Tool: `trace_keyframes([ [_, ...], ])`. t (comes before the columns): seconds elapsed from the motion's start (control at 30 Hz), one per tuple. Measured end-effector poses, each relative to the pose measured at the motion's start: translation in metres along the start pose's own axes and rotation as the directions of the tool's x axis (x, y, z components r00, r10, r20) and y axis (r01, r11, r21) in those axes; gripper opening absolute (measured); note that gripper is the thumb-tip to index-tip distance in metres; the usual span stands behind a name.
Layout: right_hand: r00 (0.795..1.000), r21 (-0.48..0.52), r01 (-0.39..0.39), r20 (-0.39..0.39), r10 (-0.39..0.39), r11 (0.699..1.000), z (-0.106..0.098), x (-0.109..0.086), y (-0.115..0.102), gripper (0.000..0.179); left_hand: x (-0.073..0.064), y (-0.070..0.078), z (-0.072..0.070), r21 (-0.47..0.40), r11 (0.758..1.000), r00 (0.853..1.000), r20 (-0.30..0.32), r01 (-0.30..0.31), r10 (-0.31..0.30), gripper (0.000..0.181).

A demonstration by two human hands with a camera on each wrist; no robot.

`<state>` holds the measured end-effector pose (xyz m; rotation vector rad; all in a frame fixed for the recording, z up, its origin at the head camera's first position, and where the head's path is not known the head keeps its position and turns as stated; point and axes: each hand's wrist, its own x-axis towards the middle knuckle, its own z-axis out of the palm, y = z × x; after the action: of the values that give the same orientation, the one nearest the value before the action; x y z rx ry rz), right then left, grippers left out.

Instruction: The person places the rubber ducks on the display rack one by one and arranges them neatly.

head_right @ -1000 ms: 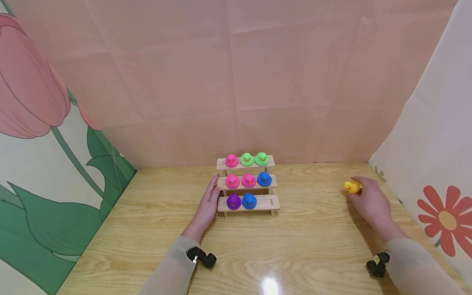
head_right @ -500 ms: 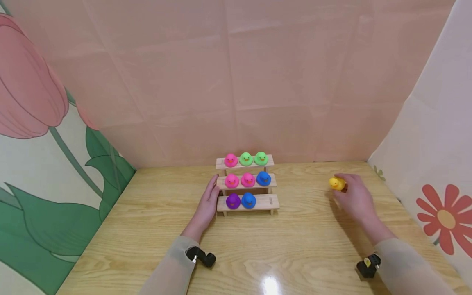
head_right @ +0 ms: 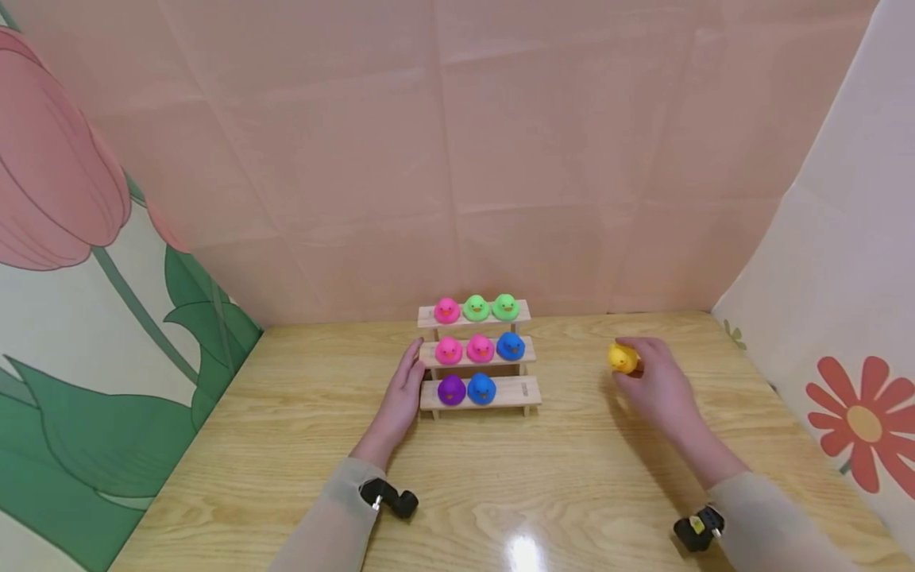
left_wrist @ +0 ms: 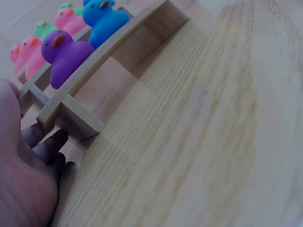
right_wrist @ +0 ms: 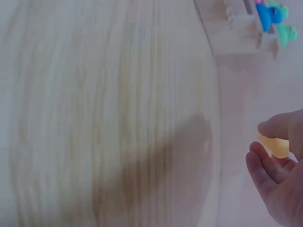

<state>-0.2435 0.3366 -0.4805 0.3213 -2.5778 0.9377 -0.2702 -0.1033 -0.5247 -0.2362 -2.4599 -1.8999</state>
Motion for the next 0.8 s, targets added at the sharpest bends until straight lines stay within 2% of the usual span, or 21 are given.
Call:
trace_keyframes([
  [0.33,1.000,0.050,-0.010,0.024,0.009,0.999,0.010,-0.005,-0.029,0.061,0.000,0.000,0.000,0.008,1.000,1.000,0.001,0.003,-0.003,0.055],
  [0.53,0.999,0.090,-0.027,0.023,0.025,0.996,0.019,-0.007,-0.047,0.053,-0.001,0.000,0.000,0.011,1.000,1.000,-0.001,0.011,-0.011,0.055],
  [0.8,0.996,0.101,-0.068,0.066,0.062,0.993,0.031,-0.010,-0.069,0.046,-0.001,-0.001,0.000,0.008,1.000,1.000,-0.002,0.024,-0.024,0.054],
])
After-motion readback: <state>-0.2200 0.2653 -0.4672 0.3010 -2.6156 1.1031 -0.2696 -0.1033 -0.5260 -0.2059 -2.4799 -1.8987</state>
